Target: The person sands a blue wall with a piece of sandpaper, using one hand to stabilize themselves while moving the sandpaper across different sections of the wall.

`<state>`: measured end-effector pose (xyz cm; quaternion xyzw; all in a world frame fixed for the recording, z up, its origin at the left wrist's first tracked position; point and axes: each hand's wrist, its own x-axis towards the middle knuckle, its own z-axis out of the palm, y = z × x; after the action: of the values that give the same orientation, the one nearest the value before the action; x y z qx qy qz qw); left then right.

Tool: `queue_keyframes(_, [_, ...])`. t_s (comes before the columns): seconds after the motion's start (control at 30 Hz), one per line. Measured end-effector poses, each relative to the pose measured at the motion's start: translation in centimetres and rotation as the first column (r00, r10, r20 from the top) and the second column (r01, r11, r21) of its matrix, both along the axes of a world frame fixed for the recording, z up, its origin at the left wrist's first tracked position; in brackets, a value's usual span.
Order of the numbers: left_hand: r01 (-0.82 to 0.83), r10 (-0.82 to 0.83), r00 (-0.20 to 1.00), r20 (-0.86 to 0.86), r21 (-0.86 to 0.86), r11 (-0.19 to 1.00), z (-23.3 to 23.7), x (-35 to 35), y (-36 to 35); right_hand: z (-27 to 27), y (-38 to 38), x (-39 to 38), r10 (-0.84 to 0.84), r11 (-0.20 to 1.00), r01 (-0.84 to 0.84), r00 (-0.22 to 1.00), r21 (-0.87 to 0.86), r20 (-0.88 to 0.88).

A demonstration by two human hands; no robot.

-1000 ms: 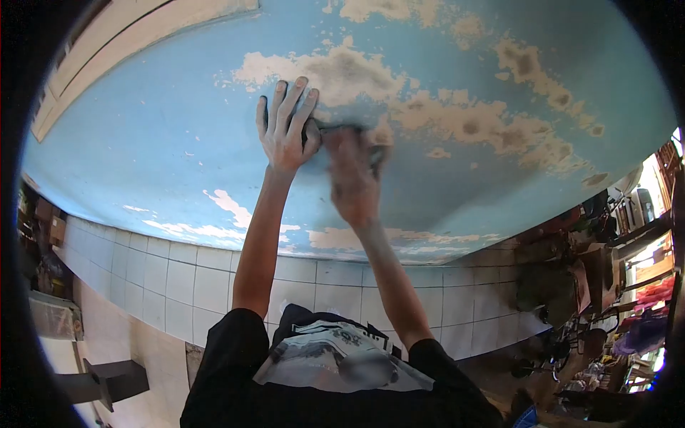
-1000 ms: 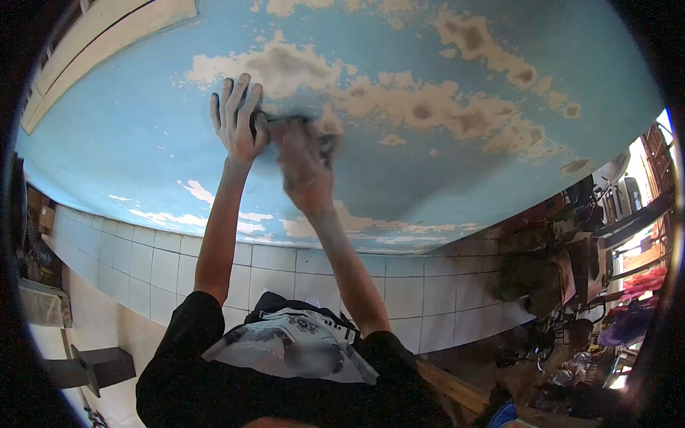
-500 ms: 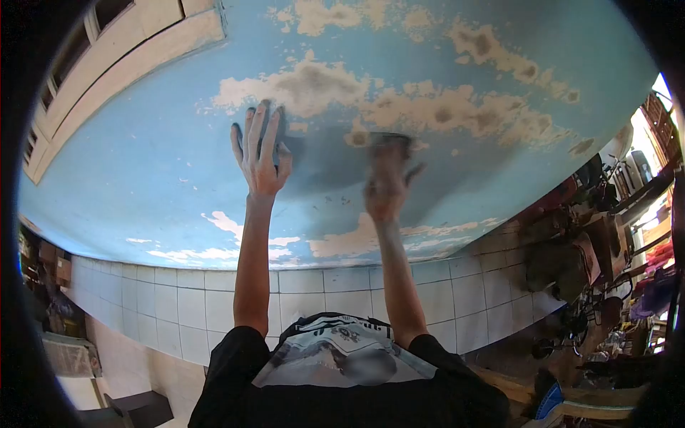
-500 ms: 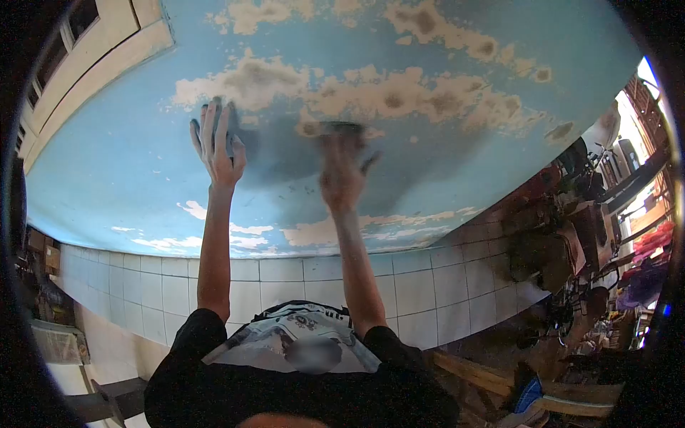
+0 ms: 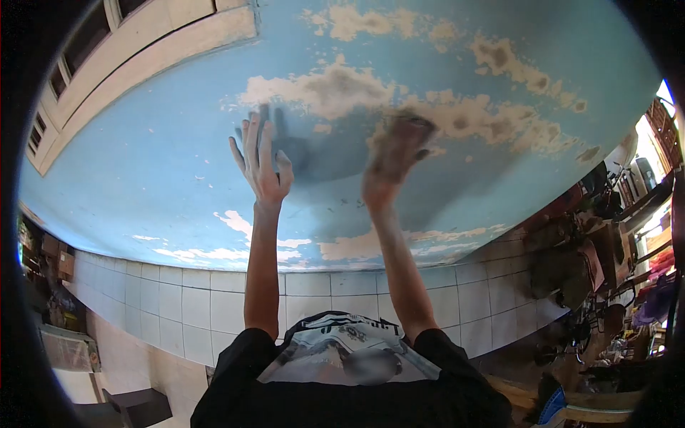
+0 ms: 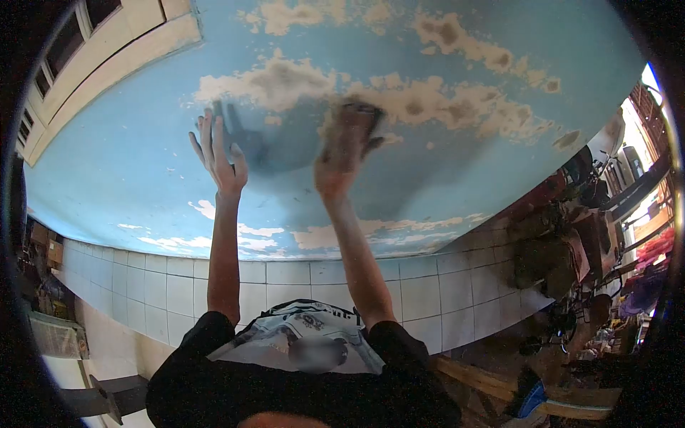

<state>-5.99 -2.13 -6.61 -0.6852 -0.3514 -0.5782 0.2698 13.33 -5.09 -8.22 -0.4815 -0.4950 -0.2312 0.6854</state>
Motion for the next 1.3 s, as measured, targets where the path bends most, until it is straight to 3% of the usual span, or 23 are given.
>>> queue_keyframes(0.07, [0.003, -0.002, 1.000, 0.031, -0.007, 1.000, 0.1, -0.7, 0.0, -2.9, -0.7, -1.8, 0.203, 0.966, -0.142, 0.936, -0.218, 0.289])
queue_keyframes(0.1, [-0.005, 0.006, 0.999, 0.040, -0.035, 0.999, 0.2, -1.0, -0.1, -2.0, -2.1, -2.3, 0.276, 0.894, -0.134, 0.916, -0.427, 0.291])
queue_keyframes(0.13, [-0.012, 0.015, 0.999, 0.048, -0.064, 0.998, 0.3, -1.2, -0.1, -1.6, -2.1, -1.5, 0.270, 0.897, -0.129, 0.918, -0.424, 0.292])
queue_keyframes(0.23, [-0.045, 0.049, 0.997, 0.063, -0.067, 0.997, -0.1, -2.2, 0.2, -0.9, -0.2, 1.4, -0.057, 0.942, 0.229, 0.829, -0.244, 0.557])
queue_keyframes(0.27, [-0.043, 0.047, 0.997, 0.063, -0.070, 0.997, -0.3, -2.5, 0.1, -1.7, 1.4, 1.7, -0.017, 0.987, 0.049, 0.978, -0.152, 0.207])
queue_keyframes(0.3, [-0.041, 0.047, 0.997, 0.059, -0.089, 0.995, -0.3, -2.7, 0.1, -2.1, 2.2, 1.8, 0.083, 0.997, -0.083, 0.984, 0.007, -0.160])
queue_keyframes(0.33, [-0.038, 0.044, 0.997, 0.057, -0.106, 0.994, -0.3, -2.7, 0.2, -1.4, 1.3, 0.3, 0.077, 0.997, -0.076, 0.985, 0.010, -0.155])
queue_keyframes(0.4, [-0.031, 0.036, 0.998, 0.043, -0.122, 0.992, -0.3, -2.5, 0.1, -1.7, -1.7, -4.0, 0.310, 0.926, -0.215, 0.903, -0.311, 0.299])
queue_keyframes(0.43, [-0.034, 0.038, 0.999, 0.029, -0.133, 0.991, -0.1, -2.4, 0.1, -2.8, -2.1, -3.8, 0.347, 0.833, -0.079, 0.846, -0.548, 0.406])
queue_keyframes(0.47, [-0.027, 0.031, 0.999, 0.027, -0.136, 0.990, -0.2, -2.5, 0.1, -3.2, -1.7, -2.7, 0.342, 0.832, -0.074, 0.849, -0.550, 0.403])
queue_keyframes(0.53, [-0.003, 0.001, 1.000, -0.020, -0.092, 0.996, -0.1, -3.0, 0.2, -3.5, 0.3, -0.5, -0.144, 0.927, 0.257, 0.916, -0.273, 0.375])
queue_keyframes(0.57, [-0.007, 0.005, 1.000, -0.021, -0.093, 0.996, -0.1, -3.4, 0.1, -4.5, 1.2, -0.7, -0.139, 0.928, 0.253, 0.917, -0.275, 0.375])
queue_keyframes(0.6, [-0.002, 0.001, 1.000, -0.010, -0.069, 0.998, 0.1, -3.6, 0.2, -4.7, 1.9, -1.2, 0.213, 0.970, -0.221, 0.973, -0.098, -0.087])
queue_keyframes(0.67, [0.013, -0.013, 1.000, 0.000, -0.051, 0.999, 0.2, -3.5, 0.2, -5.8, 2.0, -2.0, 0.587, 0.808, -0.530, 0.690, 0.257, -0.423])
queue_keyframes(0.7, [0.042, -0.043, 0.999, -0.007, -0.039, 0.998, 0.5, -3.4, 0.4, -4.4, 0.2, -3.6, 0.388, 0.909, -0.378, 0.921, -0.177, 0.023])
queue_keyframes(0.73, [0.072, -0.073, 0.997, -0.013, -0.025, 0.997, 0.6, -3.4, 0.5, -2.8, -1.4, -4.7, 0.257, 0.895, 0.010, 0.807, -0.447, 0.532])
queue_keyframes(0.77, [0.078, -0.079, 0.997, -0.013, -0.025, 0.997, 0.7, -3.4, 0.4, -1.7, -2.5, -4.5, 0.414, 0.790, -0.079, 0.800, -0.608, 0.434])
queue_keyframes(0.8, [0.075, -0.075, 0.996, -0.039, -0.003, 0.997, 0.9, -3.6, 0.5, -2.0, -2.1, -3.6, 0.411, 0.792, -0.075, 0.800, -0.606, 0.437])
queue_keyframes(0.87, [0.065, -0.063, 0.996, -0.062, 0.027, 0.998, 1.5, -3.9, 0.8, -2.6, -0.4, -1.6, -0.055, 0.969, 0.144, 0.916, -0.199, 0.398])
queue_keyframes(0.97, [0.093, -0.092, 0.996, -0.021, 0.034, 0.995, 1.8, -4.0, 1.0, 0.7, -0.8, -0.3, -0.150, 0.986, 0.161, 0.972, -0.049, 0.180])
queue_keyframes(1.07, [0.112, -0.112, 0.994, -0.020, 0.042, 0.993, 2.2, -3.5, 1.5, 1.8, -2.3, -2.4, -0.103, 0.970, 0.167, 0.939, -0.174, 0.327])
queue_keyframes(1.17, [0.160, -0.158, 0.986, -0.050, 0.053, 0.986, 3.0, -2.5, 1.6, -1.4, -1.7, -3.7, -0.075, 0.962, 0.153, 0.943, -0.225, 0.324])
queue_keyframes(1.3, [0.170, -0.163, 0.978, -0.131, 0.043, 0.984, 3.1, -1.4, 2.2, 2.0, -1.6, -4.9, -0.112, 0.965, 0.166, 0.961, -0.201, 0.253])
